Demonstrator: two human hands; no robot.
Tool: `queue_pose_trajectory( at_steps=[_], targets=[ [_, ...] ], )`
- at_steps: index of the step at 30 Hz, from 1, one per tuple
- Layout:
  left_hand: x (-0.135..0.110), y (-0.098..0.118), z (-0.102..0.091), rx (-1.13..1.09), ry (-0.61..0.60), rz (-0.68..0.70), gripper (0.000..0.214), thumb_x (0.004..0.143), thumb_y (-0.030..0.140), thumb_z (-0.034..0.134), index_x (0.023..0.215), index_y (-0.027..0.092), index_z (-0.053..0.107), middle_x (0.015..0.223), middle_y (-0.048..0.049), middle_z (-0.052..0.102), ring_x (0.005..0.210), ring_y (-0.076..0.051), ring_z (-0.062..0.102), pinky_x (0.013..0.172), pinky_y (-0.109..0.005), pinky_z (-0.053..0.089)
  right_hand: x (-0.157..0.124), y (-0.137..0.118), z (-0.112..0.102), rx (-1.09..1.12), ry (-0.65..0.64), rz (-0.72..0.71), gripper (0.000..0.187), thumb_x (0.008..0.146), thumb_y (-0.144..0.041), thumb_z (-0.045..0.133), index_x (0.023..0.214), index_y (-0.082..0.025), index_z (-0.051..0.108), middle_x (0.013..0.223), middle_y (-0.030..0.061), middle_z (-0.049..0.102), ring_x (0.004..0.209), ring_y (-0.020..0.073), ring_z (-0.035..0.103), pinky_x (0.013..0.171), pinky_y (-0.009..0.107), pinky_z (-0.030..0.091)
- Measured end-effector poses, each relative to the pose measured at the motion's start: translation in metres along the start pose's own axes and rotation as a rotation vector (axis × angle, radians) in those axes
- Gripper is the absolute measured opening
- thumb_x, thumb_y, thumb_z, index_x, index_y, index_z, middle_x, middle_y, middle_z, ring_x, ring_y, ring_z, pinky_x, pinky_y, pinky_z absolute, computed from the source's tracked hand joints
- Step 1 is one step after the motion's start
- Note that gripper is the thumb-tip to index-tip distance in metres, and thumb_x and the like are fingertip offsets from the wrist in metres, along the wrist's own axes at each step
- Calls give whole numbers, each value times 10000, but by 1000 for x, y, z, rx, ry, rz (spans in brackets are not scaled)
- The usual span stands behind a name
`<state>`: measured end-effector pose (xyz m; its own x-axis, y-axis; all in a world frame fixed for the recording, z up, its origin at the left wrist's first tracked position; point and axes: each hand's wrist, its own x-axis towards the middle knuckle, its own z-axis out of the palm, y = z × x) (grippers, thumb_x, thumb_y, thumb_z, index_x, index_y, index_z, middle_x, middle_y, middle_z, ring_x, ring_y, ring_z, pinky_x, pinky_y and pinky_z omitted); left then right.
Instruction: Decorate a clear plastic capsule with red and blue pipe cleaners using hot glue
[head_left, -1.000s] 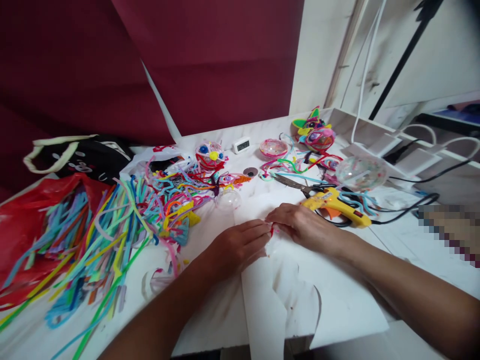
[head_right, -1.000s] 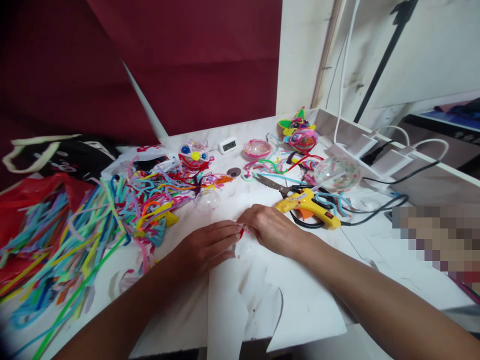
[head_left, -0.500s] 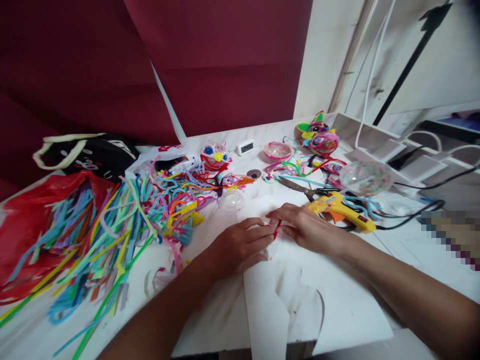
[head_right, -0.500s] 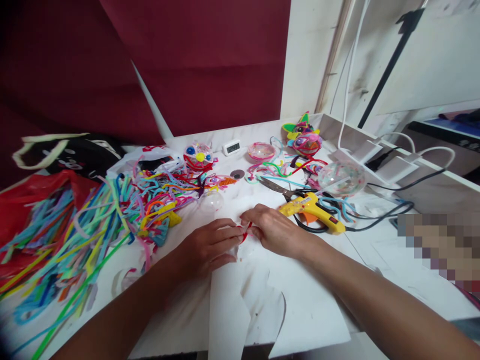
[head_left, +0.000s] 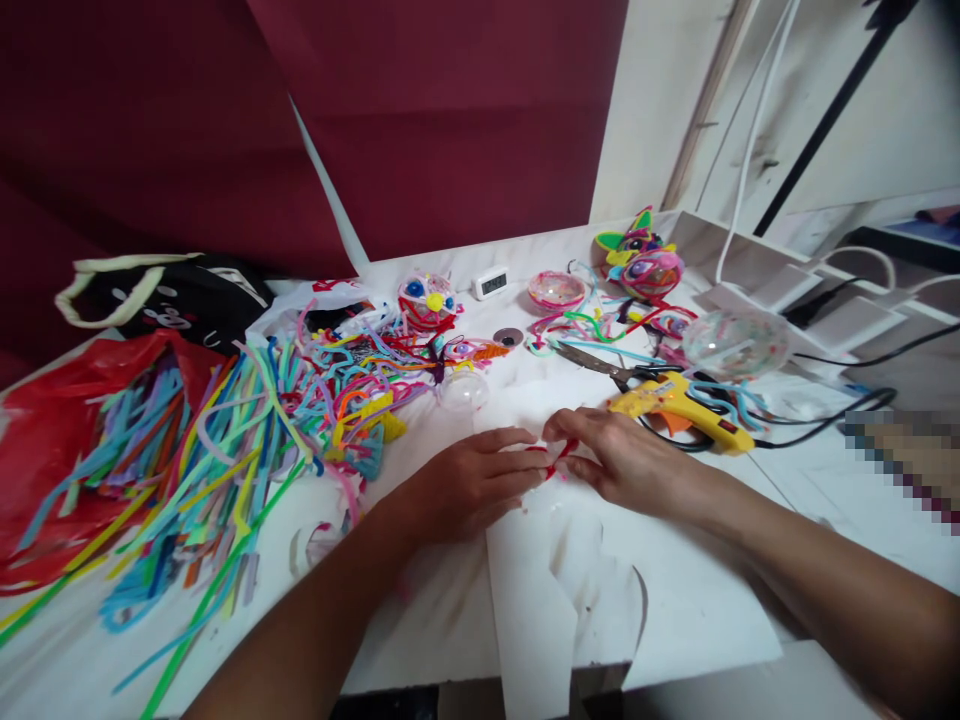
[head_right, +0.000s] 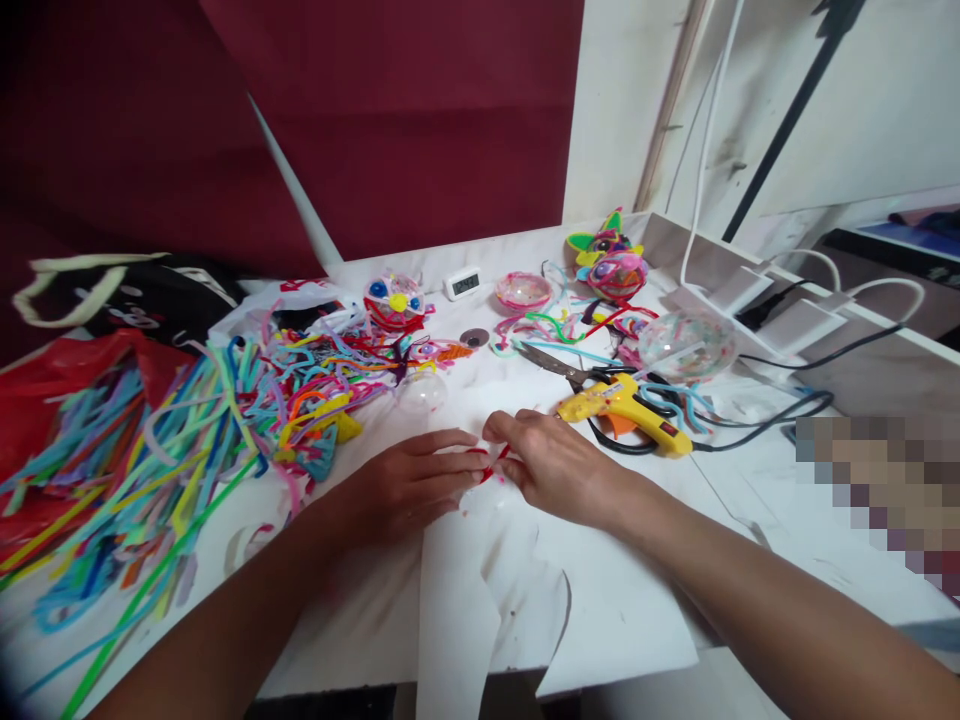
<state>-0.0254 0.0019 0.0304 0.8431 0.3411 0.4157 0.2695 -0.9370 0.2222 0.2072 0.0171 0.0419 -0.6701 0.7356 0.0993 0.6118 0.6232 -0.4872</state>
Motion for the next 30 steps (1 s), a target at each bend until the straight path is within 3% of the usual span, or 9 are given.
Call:
queue_pose_trajectory(
  at_steps=[6,16,22,27,30],
  targets=[
    [-2,2,4,-52,19,-10,485,751,32,460,1229,95,512,1216,-128,614,1227,-244,484,1031,-447,456,-2,-4,2,39,4,35,203,864,-177,495,1061,-164,539,932,101,625,843,216,611,752,343,445],
    [-2,1,10,-36,73,1,465,789,31,456,1251,60,502,1229,-172,595,1228,-237,498,1042,-435,452,0,2,1,16,-16,-65,121,902,-151,427,905,-159,548,832,67,591,745,169,563,677,299,414],
    [-3,1,10,-23,69,-2,464,791,31,492,1252,79,507,1183,-167,618,1200,-241,526,1026,-435,469,1,0,2,-1,-3,-83,148,922,-179,415,920,-151,560,842,78,604,774,176,565,695,304,422],
    [-3,0,10,-30,87,14,411,821,65,515,1231,85,520,1154,-167,631,1190,-247,536,1026,-442,471,-10,3,-20,-39,-27,-72,262,929,-369,457,1077,-184,571,976,90,642,875,200,598,747,315,449],
    [-2,1,9,-15,96,23,358,843,86,524,1202,91,537,1130,-153,647,1173,-234,550,1026,-429,477,-29,15,-38,-168,110,12,293,944,-399,398,1070,-212,585,997,84,651,859,204,614,731,314,450]
  ],
)
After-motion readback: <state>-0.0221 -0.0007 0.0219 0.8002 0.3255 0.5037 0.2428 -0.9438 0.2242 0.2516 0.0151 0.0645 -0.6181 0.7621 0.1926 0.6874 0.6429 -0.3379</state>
